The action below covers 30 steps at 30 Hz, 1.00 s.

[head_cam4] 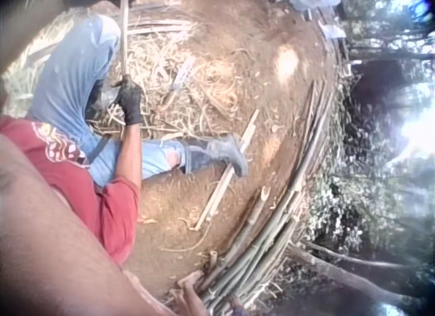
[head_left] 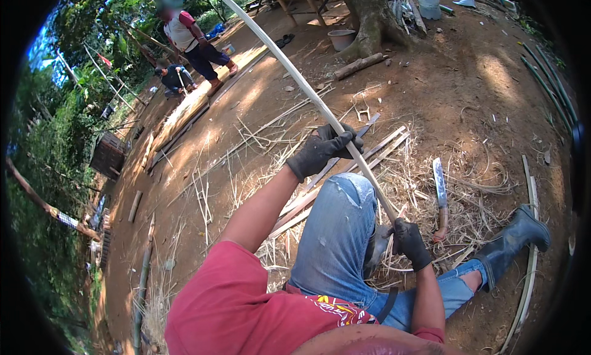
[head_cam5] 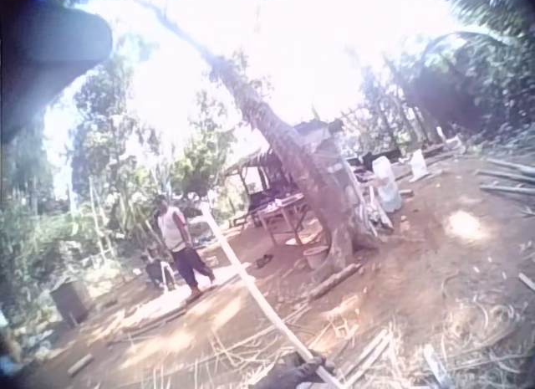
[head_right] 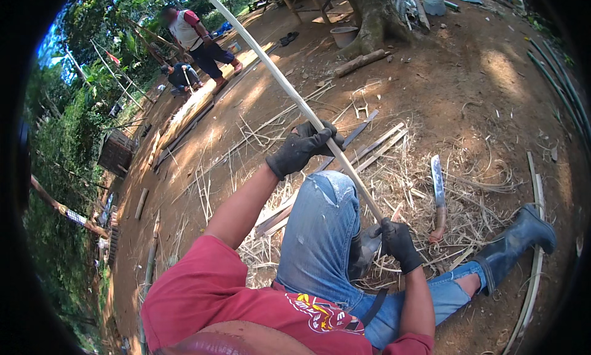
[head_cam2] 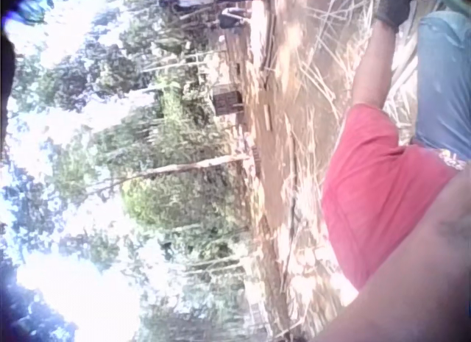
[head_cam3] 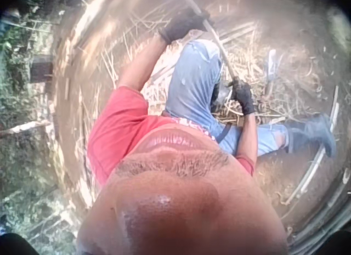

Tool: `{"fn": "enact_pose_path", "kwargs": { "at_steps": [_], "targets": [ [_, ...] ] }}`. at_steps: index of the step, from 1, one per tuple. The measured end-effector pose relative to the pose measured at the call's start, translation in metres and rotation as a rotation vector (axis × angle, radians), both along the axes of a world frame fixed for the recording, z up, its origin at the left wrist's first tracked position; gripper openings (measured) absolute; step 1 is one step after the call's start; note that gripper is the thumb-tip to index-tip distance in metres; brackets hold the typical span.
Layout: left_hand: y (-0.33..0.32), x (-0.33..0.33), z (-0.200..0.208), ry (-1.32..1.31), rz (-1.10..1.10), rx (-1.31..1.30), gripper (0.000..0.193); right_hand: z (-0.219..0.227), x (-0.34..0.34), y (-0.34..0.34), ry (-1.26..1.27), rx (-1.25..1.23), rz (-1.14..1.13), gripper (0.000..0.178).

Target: The person sits on the ground and uses a long, curved blade to shave thin strips of bamboo. They hold the bamboo with one hand and pull the blade along its length to remove the outer layer, creating long, thin shavings.

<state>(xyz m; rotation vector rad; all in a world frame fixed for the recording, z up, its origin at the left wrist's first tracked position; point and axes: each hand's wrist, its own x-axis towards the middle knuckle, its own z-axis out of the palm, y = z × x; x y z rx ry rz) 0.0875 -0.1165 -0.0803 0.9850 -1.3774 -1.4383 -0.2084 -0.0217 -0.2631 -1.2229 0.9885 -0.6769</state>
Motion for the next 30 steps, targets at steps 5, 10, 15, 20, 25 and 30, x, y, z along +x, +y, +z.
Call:
{"fn": "enact_pose_path", "kwargs": {
  "at_steps": [5,10,15,20,25,30],
  "targets": [
    [-0.033,0.025,0.017,0.059,0.051,-0.006,0.038,0.0,-0.015,0.001,-0.008,0.046,0.113,0.063],
    [-0.051,0.06,0.061,-0.02,0.195,-0.087,0.035,-0.015,-0.031,-0.004,0.053,-0.02,0.205,0.069],
    [-0.065,0.113,0.105,-0.068,0.321,-0.192,0.036,-0.042,-0.052,-0.008,0.088,0.028,0.202,0.068],
    [-0.063,0.193,0.158,0.078,0.686,-0.304,0.042,-0.061,-0.085,-0.018,0.232,-0.089,-0.057,0.042],
    [-0.032,0.292,0.196,0.367,0.822,-0.42,0.032,-0.049,-0.117,-0.026,0.546,-0.449,-0.416,0.023],
    [0.01,0.387,0.197,0.45,1.049,-0.447,0.024,0.02,-0.105,-0.021,0.836,-0.986,-0.65,0.023]
  ]
}}
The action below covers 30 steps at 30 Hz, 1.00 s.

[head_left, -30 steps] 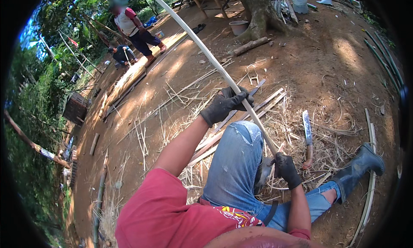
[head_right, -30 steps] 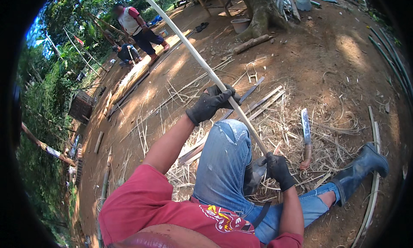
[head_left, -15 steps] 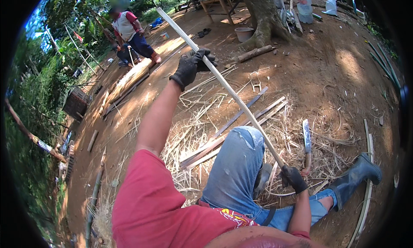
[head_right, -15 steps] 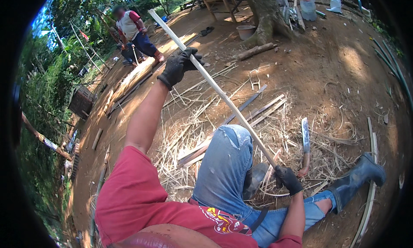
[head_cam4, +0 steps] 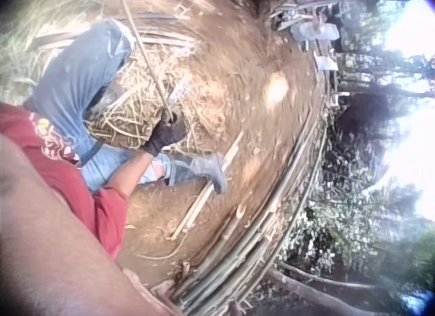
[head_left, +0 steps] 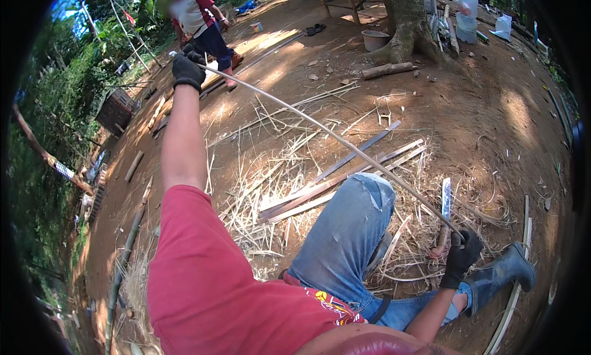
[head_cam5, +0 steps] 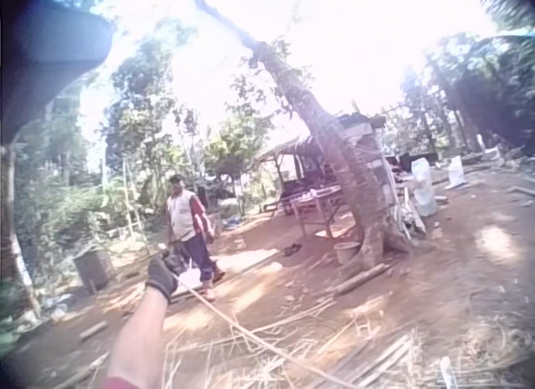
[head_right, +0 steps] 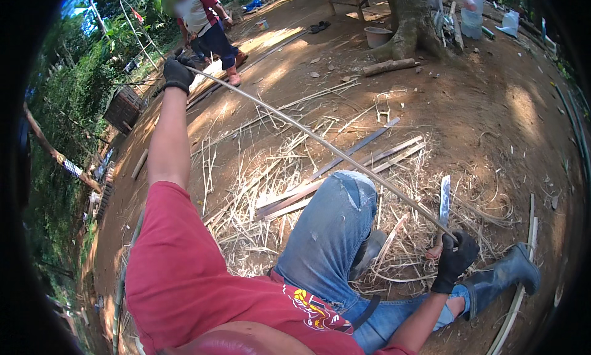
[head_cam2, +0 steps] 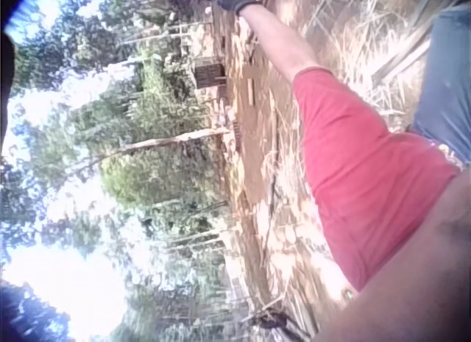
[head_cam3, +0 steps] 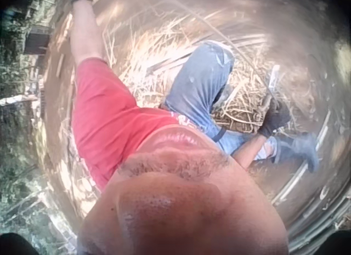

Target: The person sits on the ground and uses a long, curved blade to shave thin strips of bamboo. They hold the bamboo with one hand and pull the blade along its length to remove the outer layer, creating long, thin shavings.

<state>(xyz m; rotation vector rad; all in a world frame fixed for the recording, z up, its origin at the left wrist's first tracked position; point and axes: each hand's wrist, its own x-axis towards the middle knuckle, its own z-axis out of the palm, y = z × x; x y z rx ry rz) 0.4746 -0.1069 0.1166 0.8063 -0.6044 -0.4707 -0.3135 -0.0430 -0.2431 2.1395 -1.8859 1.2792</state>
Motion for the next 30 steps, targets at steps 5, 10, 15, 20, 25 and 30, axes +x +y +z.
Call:
{"fn": "enact_pose_path", "kwargs": {
  "at_steps": [5,10,15,20,25,30],
  "targets": [
    [0.049,0.012,-0.033,-0.434,0.554,0.385,0.03,0.03,-0.016,-0.012,0.174,-0.192,-0.121,0.035],
    [0.109,0.014,-0.077,-1.185,0.627,0.862,0.049,0.073,0.014,-0.058,0.23,-0.192,-0.03,0.03],
    [0.178,-0.049,-0.107,-1.974,0.325,1.247,0.049,0.078,0.007,-0.113,0.346,-0.206,0.079,0.029],
    [0.187,-0.069,-0.168,-1.855,0.231,1.245,0.055,0.042,-0.02,-0.125,0.336,-0.142,0.113,0.03],
    [0.151,-0.114,-0.201,-1.845,0.106,1.261,0.059,0.01,-0.08,-0.095,0.41,-0.023,0.033,0.03],
    [0.141,-0.139,-0.24,-1.788,0.166,1.185,0.056,-0.029,-0.127,-0.038,0.447,0.039,-0.105,0.033]
  ]
}}
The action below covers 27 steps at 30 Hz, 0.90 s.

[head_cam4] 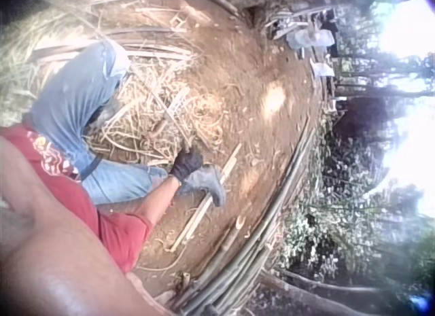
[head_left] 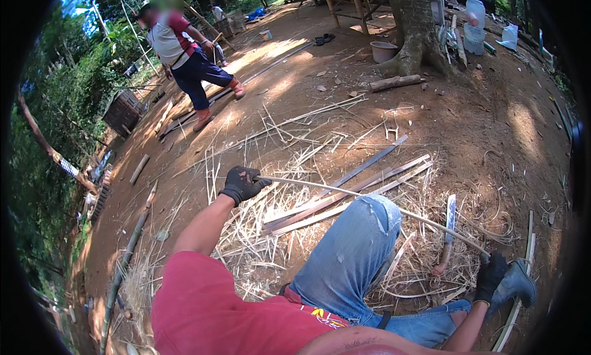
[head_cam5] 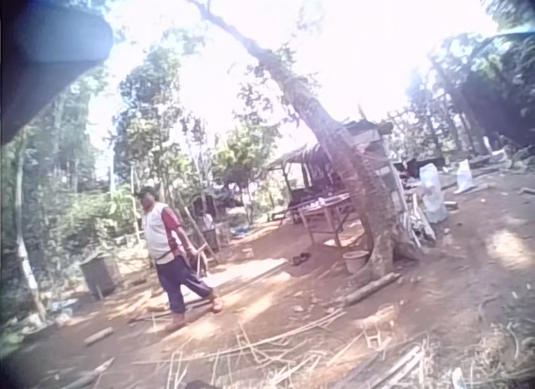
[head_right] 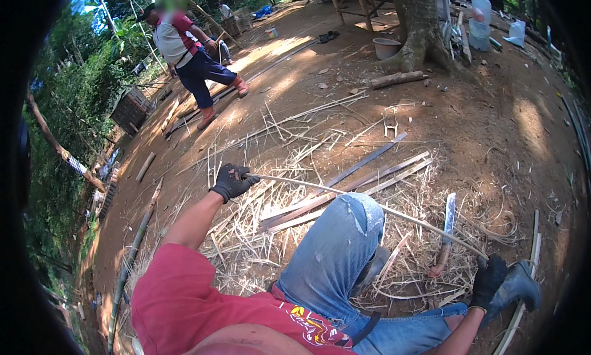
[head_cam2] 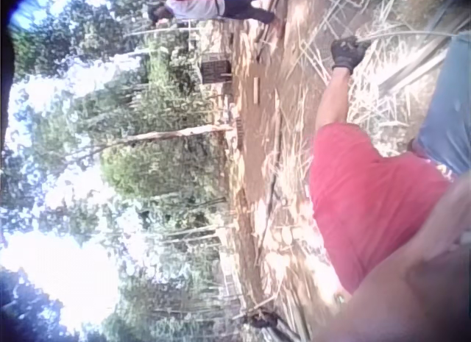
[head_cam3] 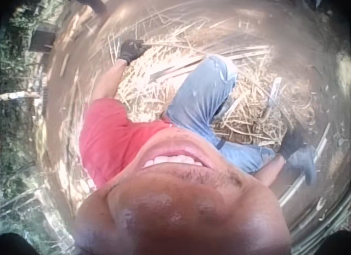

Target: The person sits on the ground and uses a long, curved blade to shave thin strips of bamboo. They hold the bamboo with one hand and pull the blade along its length to remove the outer layer, creating long, thin shavings.

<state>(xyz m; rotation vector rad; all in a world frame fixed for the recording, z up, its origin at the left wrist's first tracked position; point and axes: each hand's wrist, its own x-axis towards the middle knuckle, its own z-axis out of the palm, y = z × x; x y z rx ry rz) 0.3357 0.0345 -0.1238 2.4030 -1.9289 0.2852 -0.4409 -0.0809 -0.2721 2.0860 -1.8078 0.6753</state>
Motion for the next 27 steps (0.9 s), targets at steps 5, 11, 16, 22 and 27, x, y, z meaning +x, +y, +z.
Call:
{"fn": "enact_pose_path", "kwargs": {
  "at_steps": [5,11,16,22,27],
  "targets": [
    [0.034,-0.009,-0.033,-0.02,0.085,0.023,0.054,-0.029,0.022,0.069,-0.054,0.222,-0.202,0.037],
    [-0.005,0.007,0.017,-0.141,0.057,0.044,0.054,-0.023,0.052,0.085,-0.088,0.155,-0.109,0.036],
    [-0.061,0.053,0.025,-0.083,-0.187,0.037,0.052,0.012,0.066,0.046,-0.129,0.124,0.054,0.035],
    [-0.147,-0.009,0.026,-0.049,-0.249,0.287,0.056,0.026,0.018,0.088,-0.174,0.284,-0.187,0.041],
    [-0.195,-0.02,-0.059,0.079,-0.363,0.18,0.05,0.031,0.008,0.107,-0.059,0.381,-0.223,0.06]
  ]
}}
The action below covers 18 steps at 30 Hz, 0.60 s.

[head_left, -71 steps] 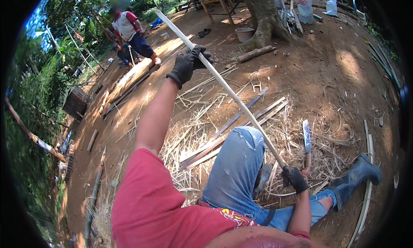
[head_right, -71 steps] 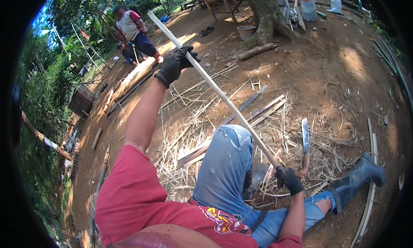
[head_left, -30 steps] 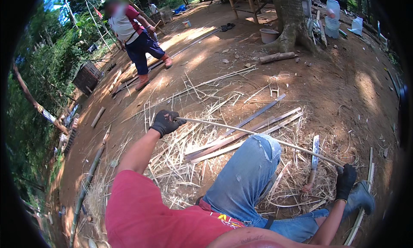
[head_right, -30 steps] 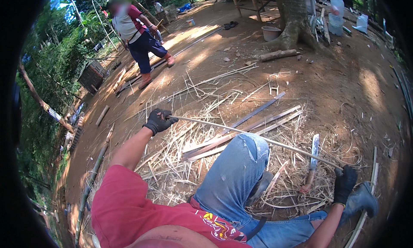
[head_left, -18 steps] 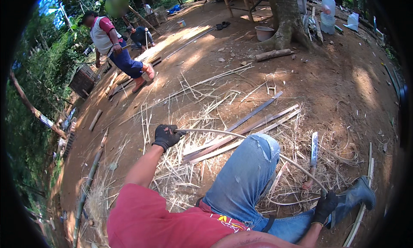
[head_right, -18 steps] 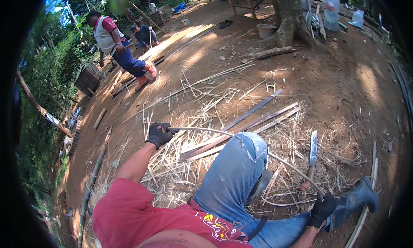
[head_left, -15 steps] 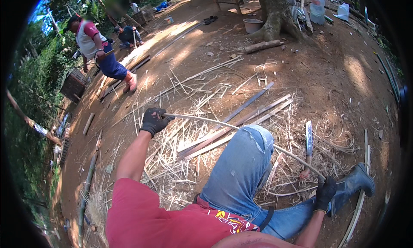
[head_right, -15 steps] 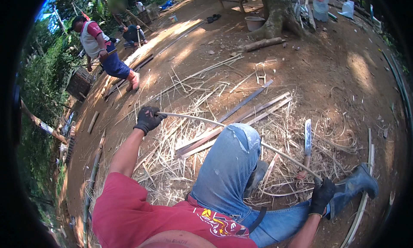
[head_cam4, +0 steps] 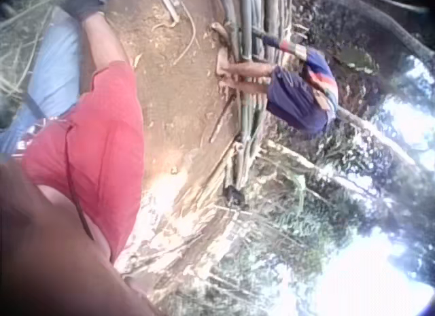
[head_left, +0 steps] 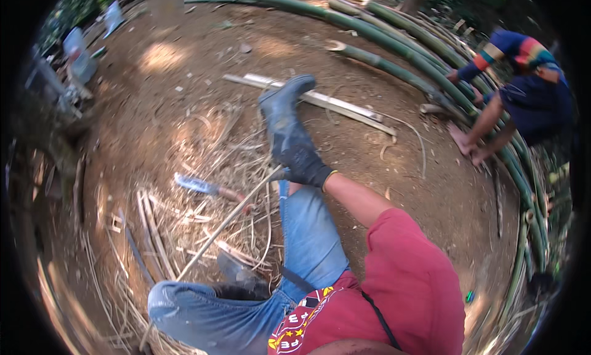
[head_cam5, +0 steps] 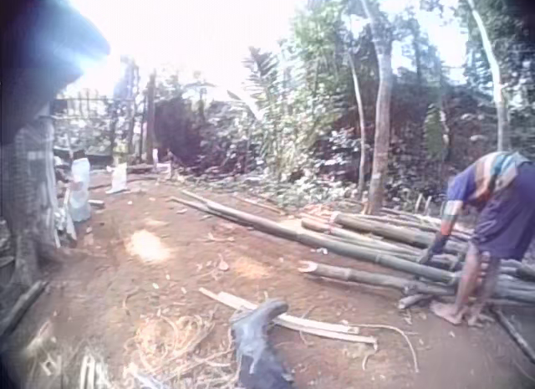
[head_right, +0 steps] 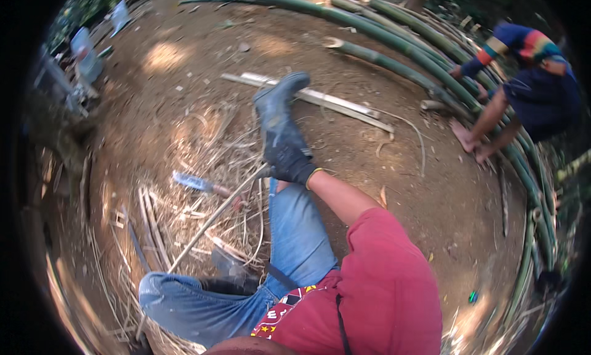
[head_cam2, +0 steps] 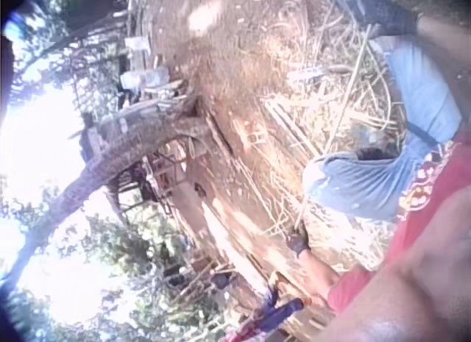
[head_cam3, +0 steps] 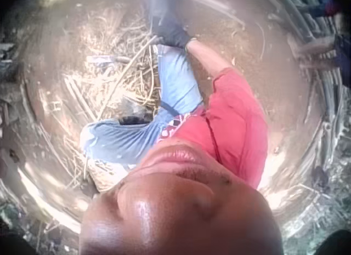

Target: The person sits on the ground and uses a long, curved blade to shave thin strips of bamboo. They hold the bamboo with one hand and pull the blade along its length to remove the outer layer, creating long, thin shavings.

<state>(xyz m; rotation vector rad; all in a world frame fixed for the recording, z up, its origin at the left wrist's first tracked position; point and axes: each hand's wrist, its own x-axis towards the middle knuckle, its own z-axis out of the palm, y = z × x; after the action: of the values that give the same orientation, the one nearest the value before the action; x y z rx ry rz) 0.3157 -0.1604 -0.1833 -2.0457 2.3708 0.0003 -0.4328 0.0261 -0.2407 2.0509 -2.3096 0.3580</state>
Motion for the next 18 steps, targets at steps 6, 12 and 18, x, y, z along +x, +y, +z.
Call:
{"fn": "enact_pose_path", "kwargs": {
  "at_steps": [6,12,18],
  "targets": [
    [-0.064,-0.155,-0.078,0.221,-0.223,0.032,0.043,0.034,-0.051,0.167,0.155,0.128,-0.344,0.055],
    [-0.061,-0.179,-0.121,0.441,-0.283,0.088,0.038,0.029,-0.053,0.233,0.118,0.28,-0.364,0.057],
    [0.007,-0.179,-0.137,0.608,-0.229,0.151,0.033,-0.005,-0.062,0.199,0.264,0.005,-0.481,0.033]
  ]
}}
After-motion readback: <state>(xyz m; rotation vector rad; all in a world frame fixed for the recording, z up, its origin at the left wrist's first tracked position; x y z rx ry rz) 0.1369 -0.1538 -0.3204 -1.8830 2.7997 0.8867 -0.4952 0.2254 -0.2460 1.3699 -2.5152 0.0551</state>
